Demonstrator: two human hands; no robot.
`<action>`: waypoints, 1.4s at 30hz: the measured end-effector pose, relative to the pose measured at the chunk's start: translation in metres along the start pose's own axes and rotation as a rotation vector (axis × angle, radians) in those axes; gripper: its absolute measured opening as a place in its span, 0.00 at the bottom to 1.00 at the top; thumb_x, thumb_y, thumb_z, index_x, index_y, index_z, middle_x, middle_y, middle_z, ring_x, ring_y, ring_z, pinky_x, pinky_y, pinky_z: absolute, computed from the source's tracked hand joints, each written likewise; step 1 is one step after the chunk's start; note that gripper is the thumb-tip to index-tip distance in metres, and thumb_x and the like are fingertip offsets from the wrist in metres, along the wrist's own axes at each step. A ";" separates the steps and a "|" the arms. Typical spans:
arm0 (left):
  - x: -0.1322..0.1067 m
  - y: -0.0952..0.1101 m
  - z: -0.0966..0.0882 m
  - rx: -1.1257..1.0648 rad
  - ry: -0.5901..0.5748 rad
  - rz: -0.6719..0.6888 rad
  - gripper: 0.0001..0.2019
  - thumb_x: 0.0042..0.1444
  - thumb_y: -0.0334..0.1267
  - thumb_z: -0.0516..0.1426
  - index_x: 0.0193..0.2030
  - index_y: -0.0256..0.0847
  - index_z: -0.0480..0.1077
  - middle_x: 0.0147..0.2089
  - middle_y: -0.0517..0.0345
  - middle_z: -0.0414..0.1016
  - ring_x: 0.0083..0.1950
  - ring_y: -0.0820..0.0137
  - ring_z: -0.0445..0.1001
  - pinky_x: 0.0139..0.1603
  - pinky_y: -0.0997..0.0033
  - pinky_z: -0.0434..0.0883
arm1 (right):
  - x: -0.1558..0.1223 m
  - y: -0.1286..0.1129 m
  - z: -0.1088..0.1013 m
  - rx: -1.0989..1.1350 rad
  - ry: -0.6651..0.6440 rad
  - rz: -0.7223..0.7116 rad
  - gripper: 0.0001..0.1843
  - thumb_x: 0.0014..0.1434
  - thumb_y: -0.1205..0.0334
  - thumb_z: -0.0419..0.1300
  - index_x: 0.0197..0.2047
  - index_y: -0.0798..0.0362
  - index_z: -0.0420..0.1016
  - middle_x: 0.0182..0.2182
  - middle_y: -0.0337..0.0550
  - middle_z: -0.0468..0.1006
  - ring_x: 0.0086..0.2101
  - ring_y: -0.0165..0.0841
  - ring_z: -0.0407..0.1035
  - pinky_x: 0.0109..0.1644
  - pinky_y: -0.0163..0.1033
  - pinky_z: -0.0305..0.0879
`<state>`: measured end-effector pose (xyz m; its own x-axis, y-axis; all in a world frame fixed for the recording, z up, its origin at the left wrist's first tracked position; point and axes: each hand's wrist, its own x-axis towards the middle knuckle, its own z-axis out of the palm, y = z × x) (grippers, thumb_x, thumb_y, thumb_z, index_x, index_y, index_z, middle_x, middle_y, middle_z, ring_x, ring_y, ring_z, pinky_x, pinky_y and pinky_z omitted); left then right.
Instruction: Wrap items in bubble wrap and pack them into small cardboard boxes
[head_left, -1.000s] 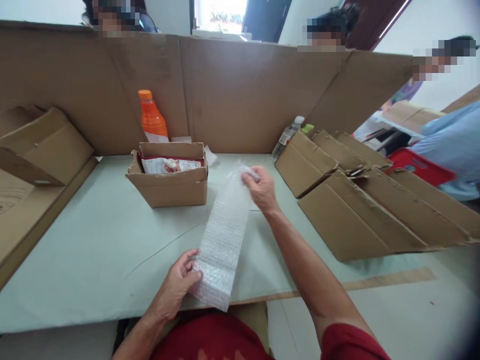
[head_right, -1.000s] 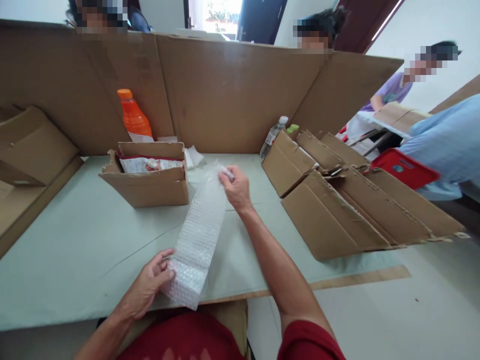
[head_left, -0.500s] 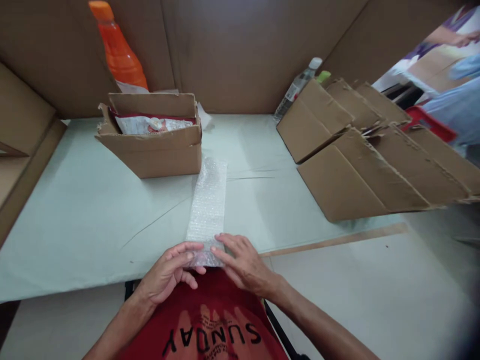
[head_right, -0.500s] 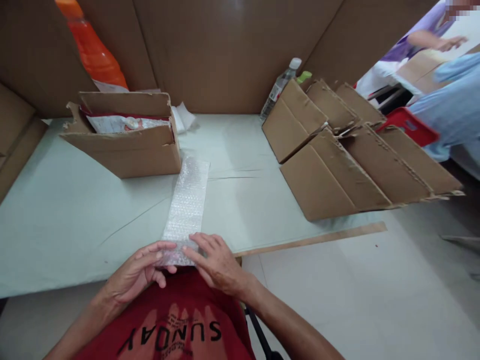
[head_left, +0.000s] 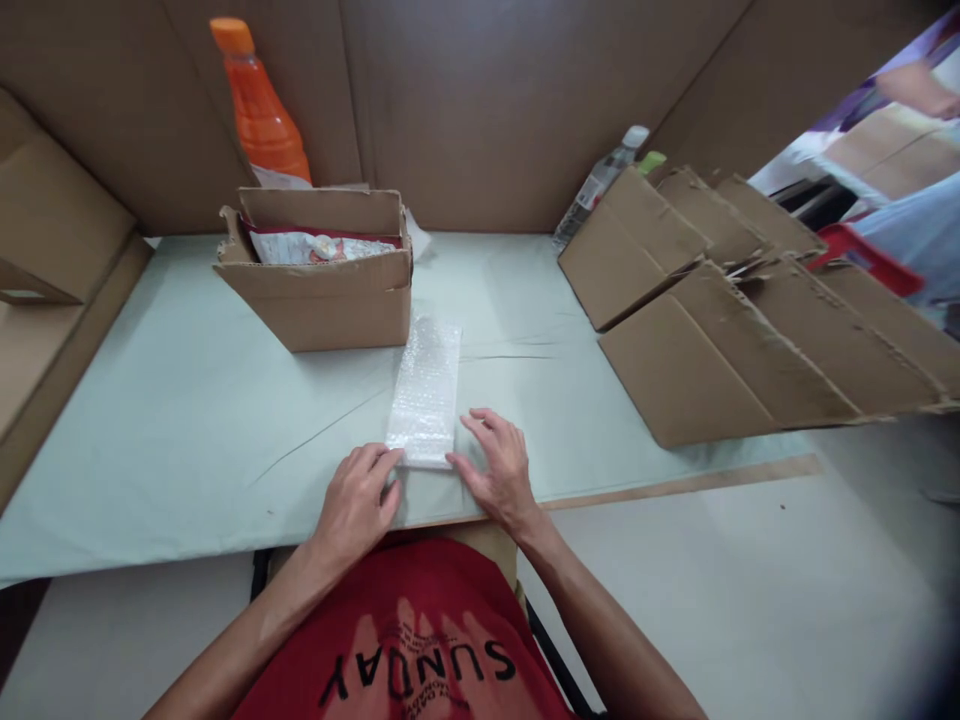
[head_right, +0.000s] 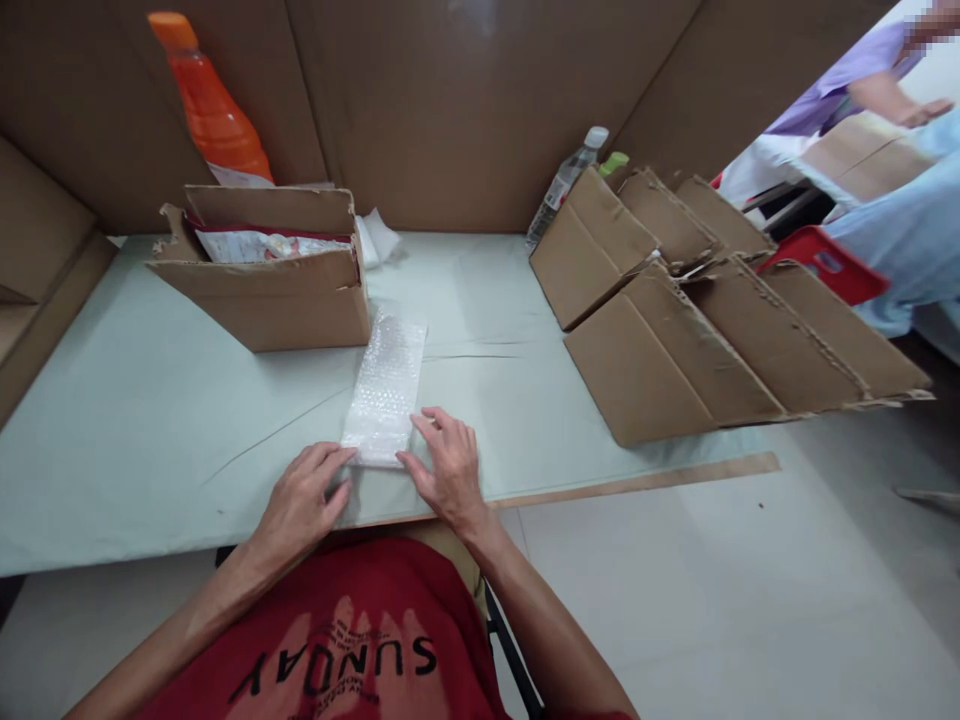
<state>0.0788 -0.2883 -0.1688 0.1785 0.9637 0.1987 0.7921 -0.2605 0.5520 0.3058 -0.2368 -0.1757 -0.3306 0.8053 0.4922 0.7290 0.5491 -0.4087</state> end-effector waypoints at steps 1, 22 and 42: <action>0.001 -0.001 0.001 0.087 -0.005 0.017 0.17 0.59 0.29 0.54 0.54 0.42 0.73 0.46 0.49 0.75 0.48 0.59 0.73 0.49 0.57 0.73 | -0.004 -0.002 -0.003 0.030 -0.031 -0.044 0.23 0.66 0.52 0.60 0.61 0.51 0.68 0.55 0.55 0.74 0.52 0.45 0.70 0.52 0.49 0.65; 0.025 -0.003 0.010 -0.145 -0.012 -0.087 0.09 0.62 0.36 0.56 0.44 0.42 0.77 0.40 0.53 0.82 0.41 0.63 0.78 0.46 0.63 0.71 | -0.029 -0.020 -0.013 0.140 -0.063 0.101 0.14 0.66 0.60 0.60 0.55 0.49 0.74 0.50 0.52 0.79 0.48 0.44 0.73 0.50 0.50 0.69; 0.018 -0.005 0.005 -0.015 0.095 -0.027 0.15 0.64 0.40 0.56 0.53 0.37 0.74 0.49 0.44 0.76 0.50 0.57 0.74 0.52 0.56 0.70 | -0.014 -0.021 -0.006 0.031 -0.266 -0.067 0.17 0.63 0.63 0.63 0.56 0.49 0.74 0.56 0.53 0.76 0.54 0.48 0.69 0.54 0.54 0.65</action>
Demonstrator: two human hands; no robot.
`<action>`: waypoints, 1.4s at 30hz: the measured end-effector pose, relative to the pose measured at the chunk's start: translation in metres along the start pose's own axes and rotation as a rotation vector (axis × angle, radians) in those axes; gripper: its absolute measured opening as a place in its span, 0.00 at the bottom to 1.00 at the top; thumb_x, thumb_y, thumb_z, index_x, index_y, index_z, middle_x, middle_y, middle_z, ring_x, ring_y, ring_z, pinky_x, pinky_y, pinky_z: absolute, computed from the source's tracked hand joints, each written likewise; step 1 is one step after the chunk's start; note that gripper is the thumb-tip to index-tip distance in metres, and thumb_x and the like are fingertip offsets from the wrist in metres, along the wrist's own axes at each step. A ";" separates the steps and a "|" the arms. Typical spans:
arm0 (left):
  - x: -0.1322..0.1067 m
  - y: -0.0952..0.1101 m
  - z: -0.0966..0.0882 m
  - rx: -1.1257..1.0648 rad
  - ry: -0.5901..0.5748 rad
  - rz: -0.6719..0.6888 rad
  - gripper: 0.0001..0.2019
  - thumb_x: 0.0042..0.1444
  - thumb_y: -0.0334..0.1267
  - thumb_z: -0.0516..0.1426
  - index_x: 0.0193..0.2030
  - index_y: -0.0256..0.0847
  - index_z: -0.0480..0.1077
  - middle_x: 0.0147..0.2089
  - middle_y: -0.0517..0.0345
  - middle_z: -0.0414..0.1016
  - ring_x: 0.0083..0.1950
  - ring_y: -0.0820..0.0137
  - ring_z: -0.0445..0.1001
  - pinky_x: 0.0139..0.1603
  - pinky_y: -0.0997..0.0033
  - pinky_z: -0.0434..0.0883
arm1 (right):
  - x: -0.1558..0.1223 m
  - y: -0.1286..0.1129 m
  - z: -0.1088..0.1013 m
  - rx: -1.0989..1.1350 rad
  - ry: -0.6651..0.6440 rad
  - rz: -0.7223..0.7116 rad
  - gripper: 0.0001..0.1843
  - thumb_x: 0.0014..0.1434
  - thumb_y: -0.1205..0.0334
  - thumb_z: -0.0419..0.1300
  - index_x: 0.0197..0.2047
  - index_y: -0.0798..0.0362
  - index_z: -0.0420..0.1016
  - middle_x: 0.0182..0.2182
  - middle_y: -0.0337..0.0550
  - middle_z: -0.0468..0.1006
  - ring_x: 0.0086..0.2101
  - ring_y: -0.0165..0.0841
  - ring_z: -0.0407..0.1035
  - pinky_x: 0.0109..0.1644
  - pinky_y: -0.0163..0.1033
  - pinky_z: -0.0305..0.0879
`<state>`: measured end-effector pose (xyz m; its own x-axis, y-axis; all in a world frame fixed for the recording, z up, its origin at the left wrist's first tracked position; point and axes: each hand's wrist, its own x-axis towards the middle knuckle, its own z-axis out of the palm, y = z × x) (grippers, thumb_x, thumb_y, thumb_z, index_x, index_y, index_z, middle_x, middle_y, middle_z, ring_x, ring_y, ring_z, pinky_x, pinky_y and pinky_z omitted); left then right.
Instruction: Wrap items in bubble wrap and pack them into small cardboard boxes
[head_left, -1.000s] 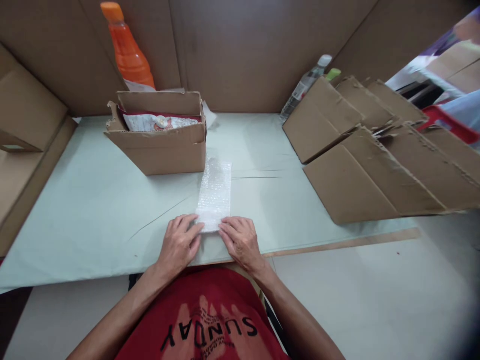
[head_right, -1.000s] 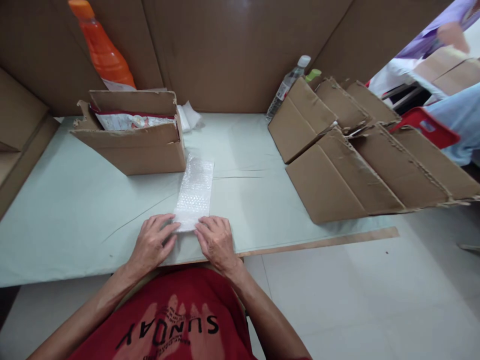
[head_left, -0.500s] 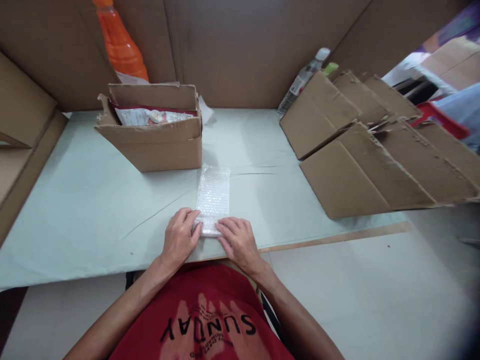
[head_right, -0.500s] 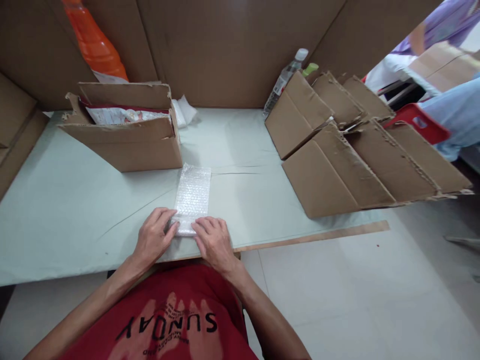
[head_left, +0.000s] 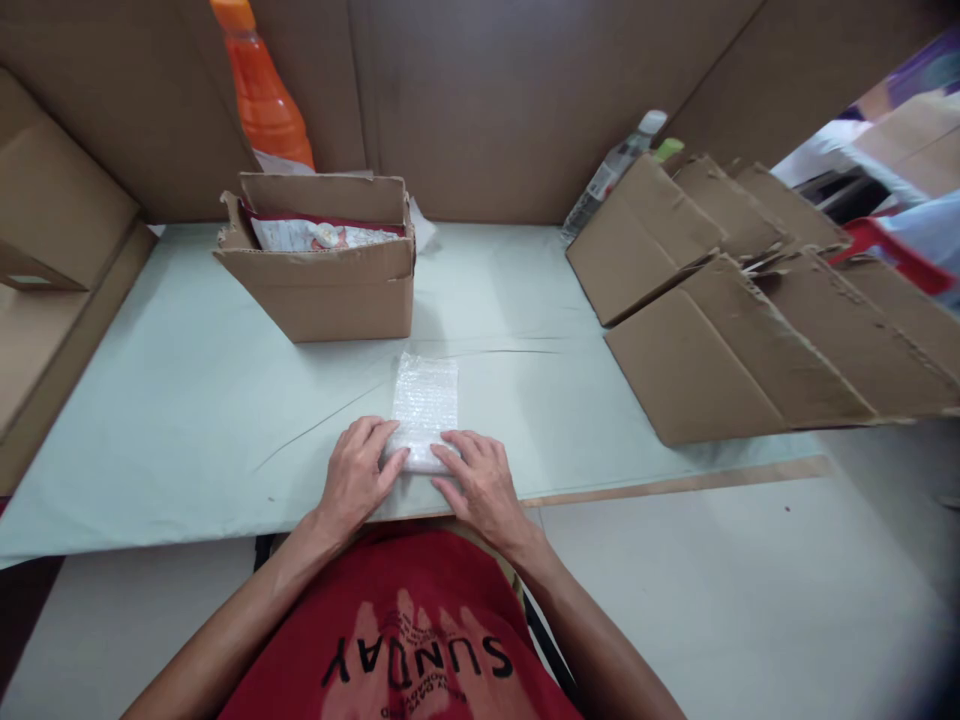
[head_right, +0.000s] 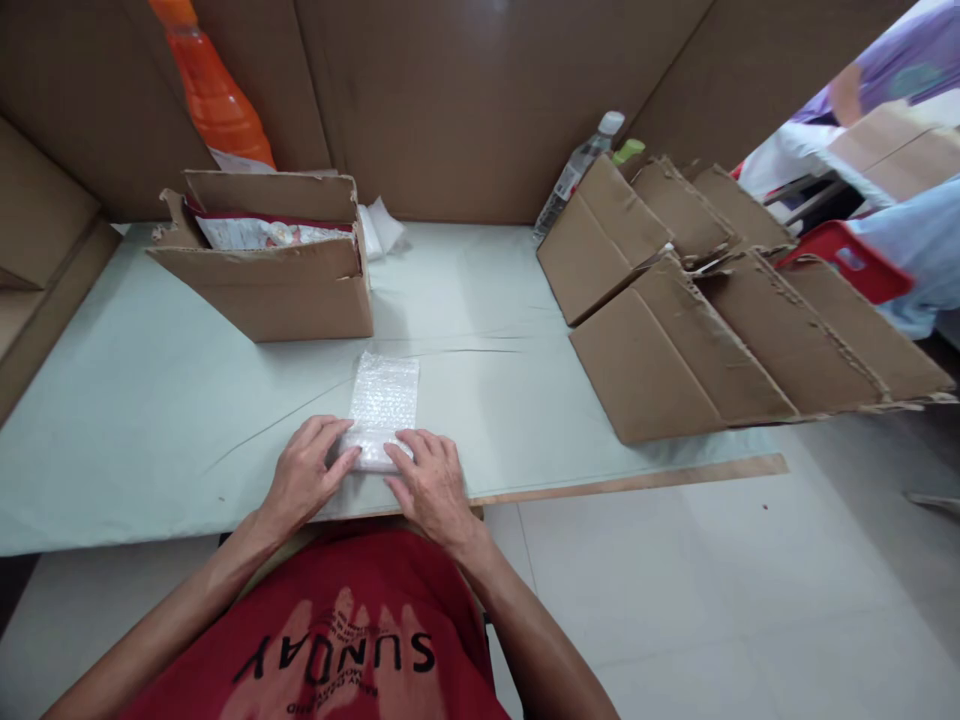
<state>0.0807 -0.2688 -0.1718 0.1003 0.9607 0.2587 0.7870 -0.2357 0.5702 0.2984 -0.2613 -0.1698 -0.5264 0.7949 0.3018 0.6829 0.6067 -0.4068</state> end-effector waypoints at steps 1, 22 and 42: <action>-0.002 0.001 -0.002 -0.029 0.004 0.041 0.16 0.63 0.40 0.57 0.55 0.37 0.73 0.52 0.43 0.75 0.53 0.56 0.73 0.55 0.55 0.70 | 0.001 0.001 0.001 0.020 -0.003 0.010 0.16 0.64 0.64 0.62 0.55 0.49 0.75 0.53 0.52 0.79 0.52 0.46 0.70 0.53 0.53 0.65; -0.013 0.029 -0.006 -1.355 0.035 -0.800 0.28 0.47 0.40 0.67 0.55 0.38 0.68 0.52 0.48 0.76 0.53 0.60 0.76 0.57 0.57 0.71 | 0.010 -0.007 0.004 0.519 0.005 0.281 0.16 0.65 0.60 0.59 0.55 0.48 0.75 0.47 0.45 0.83 0.42 0.39 0.77 0.46 0.42 0.73; 0.003 0.002 -0.030 -0.669 0.009 -0.342 0.23 0.55 0.37 0.60 0.59 0.39 0.66 0.53 0.48 0.76 0.50 0.62 0.76 0.52 0.61 0.73 | 0.042 0.018 -0.014 0.366 -0.152 0.098 0.10 0.63 0.56 0.63 0.44 0.50 0.81 0.36 0.45 0.85 0.37 0.39 0.77 0.44 0.44 0.72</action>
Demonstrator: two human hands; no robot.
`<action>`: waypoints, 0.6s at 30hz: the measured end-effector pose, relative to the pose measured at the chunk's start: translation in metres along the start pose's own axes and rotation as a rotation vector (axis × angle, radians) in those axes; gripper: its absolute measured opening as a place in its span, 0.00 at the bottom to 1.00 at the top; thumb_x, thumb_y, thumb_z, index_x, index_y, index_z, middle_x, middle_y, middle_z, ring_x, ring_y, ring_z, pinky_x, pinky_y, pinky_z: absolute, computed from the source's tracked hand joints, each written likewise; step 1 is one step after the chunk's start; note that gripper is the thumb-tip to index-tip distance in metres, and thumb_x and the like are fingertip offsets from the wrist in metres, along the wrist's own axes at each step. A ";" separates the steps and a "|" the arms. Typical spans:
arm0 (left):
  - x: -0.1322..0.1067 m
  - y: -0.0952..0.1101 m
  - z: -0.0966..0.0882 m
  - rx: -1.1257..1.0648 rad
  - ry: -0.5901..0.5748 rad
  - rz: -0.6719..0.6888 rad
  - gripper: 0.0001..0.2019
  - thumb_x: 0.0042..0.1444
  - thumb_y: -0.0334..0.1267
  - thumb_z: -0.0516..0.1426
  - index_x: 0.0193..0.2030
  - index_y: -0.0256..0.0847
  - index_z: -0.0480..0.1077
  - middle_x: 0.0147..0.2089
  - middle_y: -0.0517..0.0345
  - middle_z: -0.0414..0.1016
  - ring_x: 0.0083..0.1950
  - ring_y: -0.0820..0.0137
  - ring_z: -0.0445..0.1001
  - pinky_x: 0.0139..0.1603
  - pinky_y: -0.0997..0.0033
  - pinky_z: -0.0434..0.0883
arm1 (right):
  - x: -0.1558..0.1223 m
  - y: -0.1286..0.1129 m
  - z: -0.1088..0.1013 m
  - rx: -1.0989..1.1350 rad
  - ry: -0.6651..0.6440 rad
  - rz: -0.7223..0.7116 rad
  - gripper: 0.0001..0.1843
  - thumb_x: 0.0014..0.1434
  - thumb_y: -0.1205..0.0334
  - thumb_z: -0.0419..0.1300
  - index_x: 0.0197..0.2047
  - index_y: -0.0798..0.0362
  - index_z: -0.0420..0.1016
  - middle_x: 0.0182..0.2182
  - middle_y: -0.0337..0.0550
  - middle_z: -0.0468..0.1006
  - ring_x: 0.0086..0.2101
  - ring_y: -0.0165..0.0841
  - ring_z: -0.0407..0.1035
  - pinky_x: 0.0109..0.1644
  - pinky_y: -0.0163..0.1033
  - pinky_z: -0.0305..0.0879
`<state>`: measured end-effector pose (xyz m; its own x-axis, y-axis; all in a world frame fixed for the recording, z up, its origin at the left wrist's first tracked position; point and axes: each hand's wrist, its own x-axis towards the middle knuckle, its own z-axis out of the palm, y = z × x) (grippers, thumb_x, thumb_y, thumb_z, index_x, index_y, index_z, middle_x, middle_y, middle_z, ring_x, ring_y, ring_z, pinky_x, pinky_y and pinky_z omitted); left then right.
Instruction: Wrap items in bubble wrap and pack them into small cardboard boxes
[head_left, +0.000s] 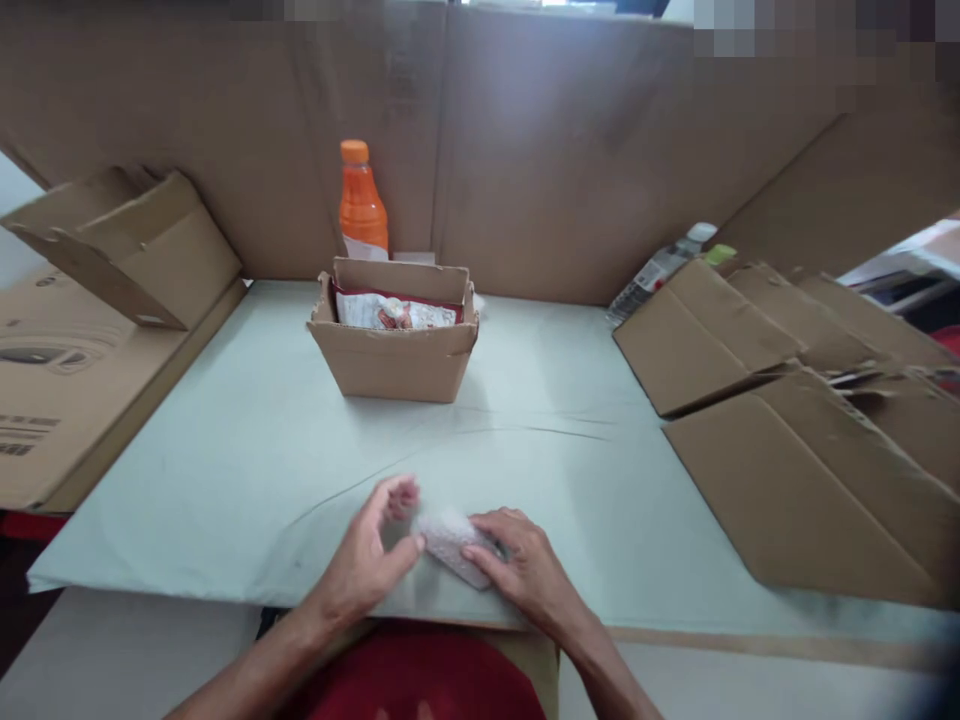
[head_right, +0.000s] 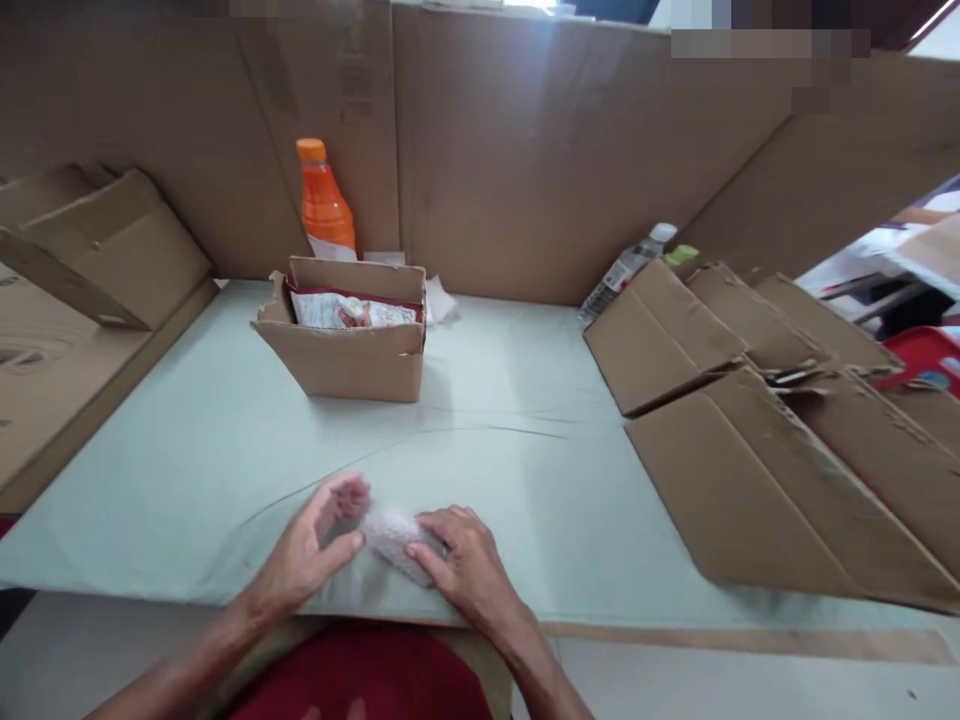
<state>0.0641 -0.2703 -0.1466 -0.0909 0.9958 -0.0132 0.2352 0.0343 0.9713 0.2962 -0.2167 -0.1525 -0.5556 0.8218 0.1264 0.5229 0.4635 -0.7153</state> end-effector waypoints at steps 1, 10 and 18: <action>0.013 0.009 -0.015 0.135 0.084 0.139 0.25 0.56 0.36 0.59 0.62 0.40 0.65 0.57 0.46 0.75 0.54 0.61 0.75 0.56 0.58 0.72 | 0.007 -0.001 -0.012 -0.029 0.001 -0.006 0.10 0.63 0.56 0.63 0.44 0.50 0.81 0.36 0.44 0.85 0.37 0.39 0.77 0.44 0.44 0.73; 0.150 0.065 -0.104 0.909 0.526 0.821 0.18 0.58 0.25 0.56 0.55 0.38 0.69 0.49 0.47 0.79 0.57 0.56 0.75 0.64 0.48 0.66 | 0.125 -0.059 -0.128 -0.288 0.406 -0.271 0.07 0.62 0.59 0.64 0.43 0.50 0.78 0.35 0.41 0.82 0.34 0.34 0.75 0.39 0.38 0.71; 0.136 0.036 -0.096 0.889 0.448 0.882 0.13 0.57 0.21 0.56 0.46 0.40 0.70 0.41 0.54 0.80 0.44 0.65 0.77 0.64 0.48 0.66 | 0.282 -0.094 -0.102 -0.752 0.053 -0.312 0.07 0.61 0.60 0.64 0.39 0.52 0.83 0.39 0.47 0.82 0.41 0.40 0.75 0.42 0.42 0.67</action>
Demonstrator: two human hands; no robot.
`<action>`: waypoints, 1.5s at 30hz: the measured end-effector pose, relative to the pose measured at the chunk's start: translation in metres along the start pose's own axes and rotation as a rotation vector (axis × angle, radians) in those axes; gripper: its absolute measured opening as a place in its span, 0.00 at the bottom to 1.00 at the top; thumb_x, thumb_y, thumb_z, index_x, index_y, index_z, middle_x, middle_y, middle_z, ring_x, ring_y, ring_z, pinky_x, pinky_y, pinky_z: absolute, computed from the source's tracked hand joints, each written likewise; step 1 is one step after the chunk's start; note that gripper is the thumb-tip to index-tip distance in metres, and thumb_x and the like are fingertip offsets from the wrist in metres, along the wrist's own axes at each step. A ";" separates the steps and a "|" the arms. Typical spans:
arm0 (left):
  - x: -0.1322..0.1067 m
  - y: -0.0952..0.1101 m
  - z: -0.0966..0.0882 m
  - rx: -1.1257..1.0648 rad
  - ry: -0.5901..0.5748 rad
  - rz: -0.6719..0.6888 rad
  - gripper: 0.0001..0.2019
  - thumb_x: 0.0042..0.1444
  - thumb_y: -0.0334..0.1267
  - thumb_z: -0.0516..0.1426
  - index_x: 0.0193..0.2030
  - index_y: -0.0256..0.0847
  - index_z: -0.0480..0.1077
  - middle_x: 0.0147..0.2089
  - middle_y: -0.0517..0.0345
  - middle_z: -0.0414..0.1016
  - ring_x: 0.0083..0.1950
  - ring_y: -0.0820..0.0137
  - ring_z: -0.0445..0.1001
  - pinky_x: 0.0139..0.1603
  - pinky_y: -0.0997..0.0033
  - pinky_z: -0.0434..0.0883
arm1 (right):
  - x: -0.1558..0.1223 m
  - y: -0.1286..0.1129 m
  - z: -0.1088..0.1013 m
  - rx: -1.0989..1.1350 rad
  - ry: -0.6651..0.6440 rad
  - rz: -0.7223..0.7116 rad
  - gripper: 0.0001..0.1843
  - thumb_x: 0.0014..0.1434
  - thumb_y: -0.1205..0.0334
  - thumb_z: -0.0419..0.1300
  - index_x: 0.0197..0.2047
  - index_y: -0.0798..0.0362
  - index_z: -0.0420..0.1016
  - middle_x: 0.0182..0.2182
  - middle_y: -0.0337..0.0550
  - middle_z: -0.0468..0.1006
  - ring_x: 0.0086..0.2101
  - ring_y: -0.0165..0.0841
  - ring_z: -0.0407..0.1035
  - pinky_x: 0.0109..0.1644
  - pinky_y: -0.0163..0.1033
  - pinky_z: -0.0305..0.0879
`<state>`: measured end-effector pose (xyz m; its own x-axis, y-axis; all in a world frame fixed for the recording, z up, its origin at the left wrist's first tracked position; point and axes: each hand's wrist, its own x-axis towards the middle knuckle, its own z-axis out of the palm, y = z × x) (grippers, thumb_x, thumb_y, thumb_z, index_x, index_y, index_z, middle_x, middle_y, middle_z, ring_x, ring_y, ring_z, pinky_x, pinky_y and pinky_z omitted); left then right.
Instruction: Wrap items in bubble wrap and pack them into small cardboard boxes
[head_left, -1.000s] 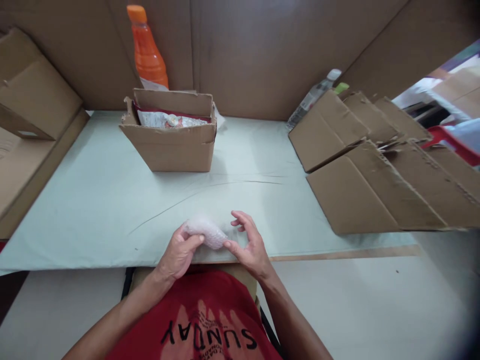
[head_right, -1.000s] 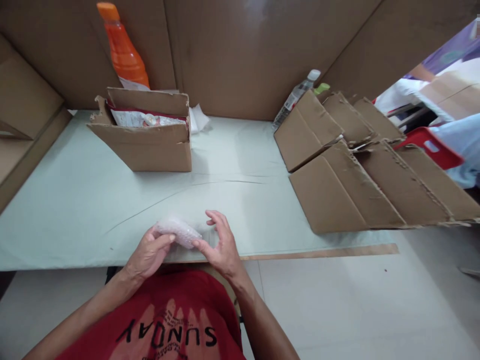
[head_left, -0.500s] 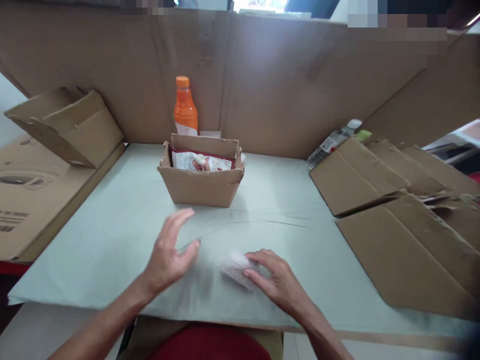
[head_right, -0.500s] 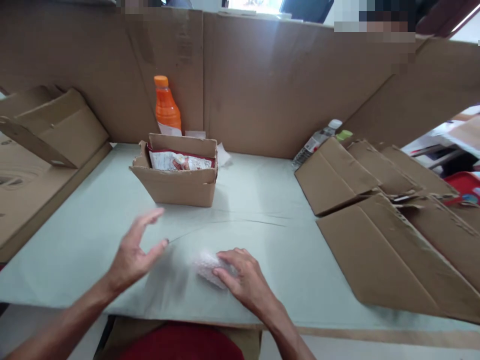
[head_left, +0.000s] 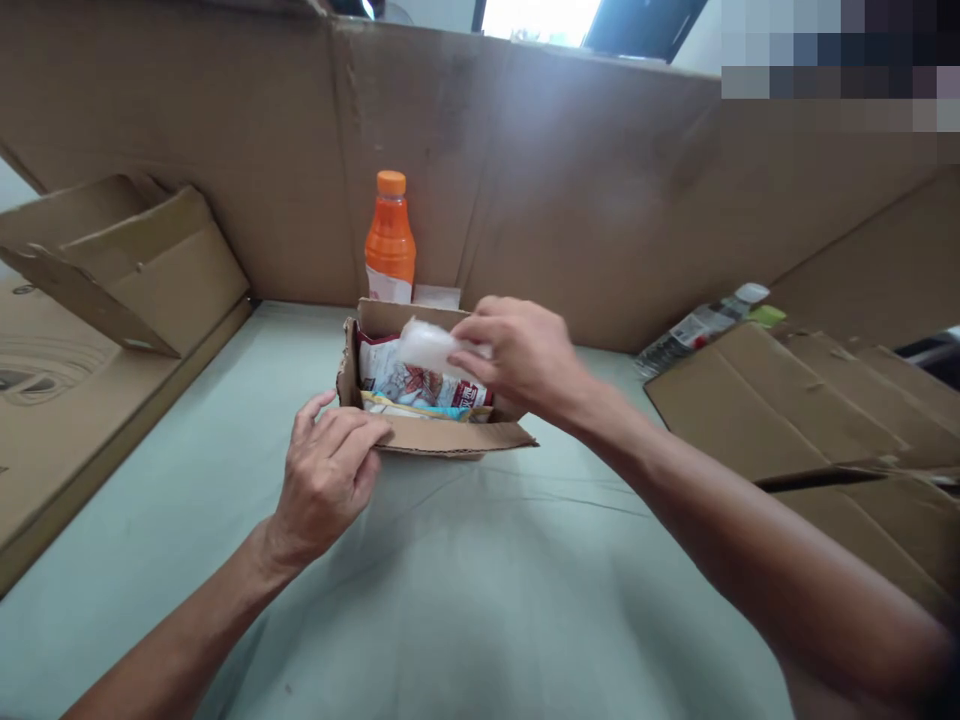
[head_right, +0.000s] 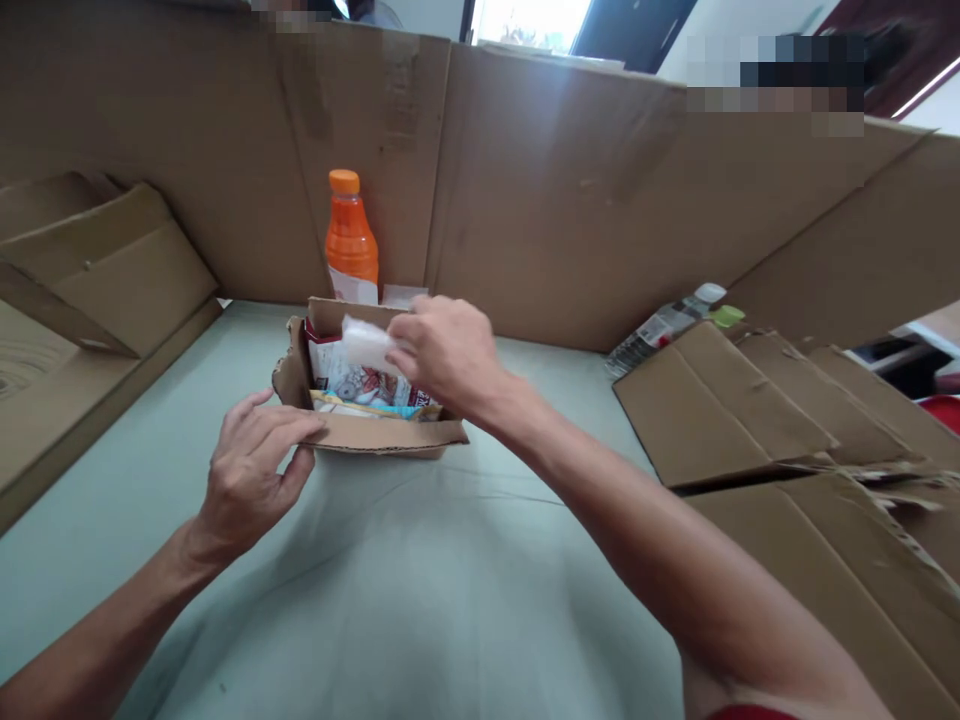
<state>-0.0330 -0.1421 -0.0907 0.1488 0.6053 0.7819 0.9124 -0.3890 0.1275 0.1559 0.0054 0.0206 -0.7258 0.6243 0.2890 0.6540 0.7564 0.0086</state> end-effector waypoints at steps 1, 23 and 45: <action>0.002 -0.001 0.000 -0.006 -0.004 -0.002 0.13 0.57 0.21 0.56 0.46 0.40 0.71 0.41 0.54 0.80 0.43 0.65 0.77 0.64 0.48 0.66 | 0.013 -0.007 0.012 -0.051 -0.151 -0.038 0.08 0.61 0.62 0.63 0.39 0.53 0.83 0.38 0.49 0.83 0.40 0.42 0.76 0.41 0.42 0.67; -0.016 -0.044 0.064 -0.861 -0.090 -0.939 0.38 0.51 0.54 0.64 0.65 0.39 0.62 0.60 0.43 0.74 0.60 0.56 0.74 0.62 0.55 0.71 | -0.102 0.032 0.109 0.784 -0.003 0.430 0.30 0.56 0.49 0.63 0.57 0.58 0.71 0.48 0.54 0.81 0.39 0.39 0.76 0.41 0.44 0.73; -0.151 0.087 -0.010 -0.467 -0.229 -0.706 0.70 0.35 0.35 0.72 0.77 0.53 0.28 0.77 0.40 0.47 0.74 0.38 0.55 0.70 0.36 0.63 | -0.238 -0.016 0.105 1.215 0.031 0.539 0.36 0.55 0.34 0.65 0.59 0.47 0.69 0.56 0.57 0.76 0.46 0.45 0.78 0.50 0.50 0.78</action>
<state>0.0200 -0.2742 -0.1913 -0.2731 0.9172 0.2902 0.5778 -0.0848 0.8117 0.2955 -0.1346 -0.1489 -0.4215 0.9068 0.0082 0.2397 0.1201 -0.9634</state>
